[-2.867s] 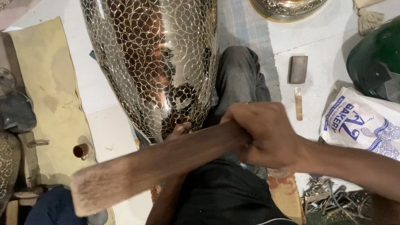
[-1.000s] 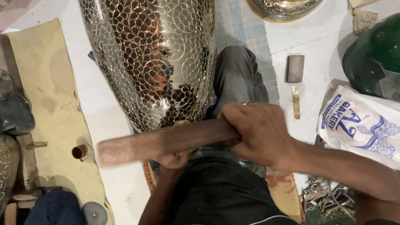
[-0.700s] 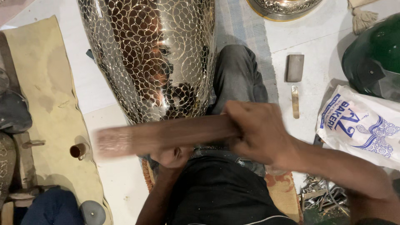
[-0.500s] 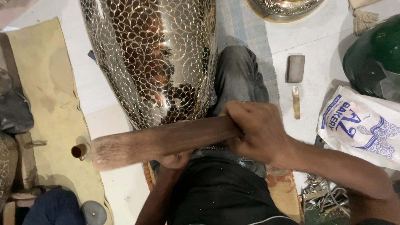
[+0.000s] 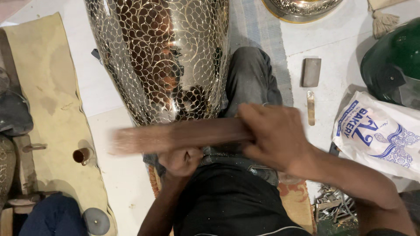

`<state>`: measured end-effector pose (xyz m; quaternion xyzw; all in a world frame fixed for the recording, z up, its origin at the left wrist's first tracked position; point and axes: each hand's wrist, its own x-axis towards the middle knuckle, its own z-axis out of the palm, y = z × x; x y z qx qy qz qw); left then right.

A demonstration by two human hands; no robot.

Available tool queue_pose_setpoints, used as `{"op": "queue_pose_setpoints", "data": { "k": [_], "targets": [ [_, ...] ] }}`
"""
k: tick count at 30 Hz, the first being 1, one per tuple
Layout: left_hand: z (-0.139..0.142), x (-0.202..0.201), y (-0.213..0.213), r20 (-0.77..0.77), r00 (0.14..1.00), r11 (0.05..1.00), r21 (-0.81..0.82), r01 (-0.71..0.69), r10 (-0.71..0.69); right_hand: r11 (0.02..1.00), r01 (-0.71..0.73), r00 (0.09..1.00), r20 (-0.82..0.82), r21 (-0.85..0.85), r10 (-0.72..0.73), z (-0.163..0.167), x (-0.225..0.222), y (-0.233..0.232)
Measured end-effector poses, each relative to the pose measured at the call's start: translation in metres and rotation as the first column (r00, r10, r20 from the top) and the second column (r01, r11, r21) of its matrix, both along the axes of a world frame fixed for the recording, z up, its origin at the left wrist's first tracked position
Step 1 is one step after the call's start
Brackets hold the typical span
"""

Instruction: The person sits on the floor with a large engraved brass vase held between the legs and hammers a chisel-like punch against its surface using a wooden mallet, working the patterned decoration. The person repositions the punch on the vase between strikes and continues hammering along the design.

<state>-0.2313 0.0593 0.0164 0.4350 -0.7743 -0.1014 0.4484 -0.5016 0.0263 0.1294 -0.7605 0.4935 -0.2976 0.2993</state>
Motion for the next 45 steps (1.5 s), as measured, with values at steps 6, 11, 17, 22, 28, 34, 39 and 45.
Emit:
{"op": "queue_pose_setpoints", "data": {
  "k": [6, 11, 17, 22, 28, 34, 39, 45],
  "targets": [
    [0.005, 0.005, 0.005, 0.084, 0.996, 0.999, 0.044, -0.016, 0.013, 0.975, -0.021, 0.999, 0.037, 0.220, 0.013, 0.002, 0.004, -0.002],
    [-0.019, 0.006, 0.006, 0.036, 0.999, 1.000, -0.001, -0.021, 0.021, 0.979, -0.002, 0.998, 0.064, 0.204, -0.011, 0.003, 0.003, -0.003],
    [-0.010, 0.005, 0.001, 0.012, 1.000, 0.999, -0.038, -0.006, 0.007, 0.974, -0.045, 0.994, 0.109, 0.224, 0.021, 0.003, -0.001, 0.000],
    [0.005, 0.007, 0.001, 0.067, 0.997, 0.995, 0.092, 0.039, -0.045, 0.989, 0.009, 1.000, 0.024, 0.148, -0.013, -0.001, 0.000, 0.003],
    [0.007, 0.006, -0.003, 0.081, 0.995, 0.992, 0.122, 0.041, -0.051, 0.988, 0.090, 0.996, -0.036, 0.129, -0.086, -0.010, -0.007, 0.013],
    [0.016, 0.008, -0.005, 0.098, 0.989, 0.987, 0.125, 0.096, -0.109, 0.991, 0.133, 0.980, -0.154, 0.020, -0.129, -0.026, -0.008, 0.024],
    [0.033, 0.008, -0.015, 0.168, 0.978, 0.986, 0.137, 0.099, -0.122, 0.947, 0.220, 0.972, -0.134, 0.235, -0.192, -0.031, -0.009, 0.036],
    [0.063, -0.004, -0.019, -0.611, 0.768, 0.941, 0.336, 0.031, 0.192, 0.873, 0.170, 0.871, 0.344, 0.457, -0.350, -0.066, 0.012, 0.048]
  ]
}}
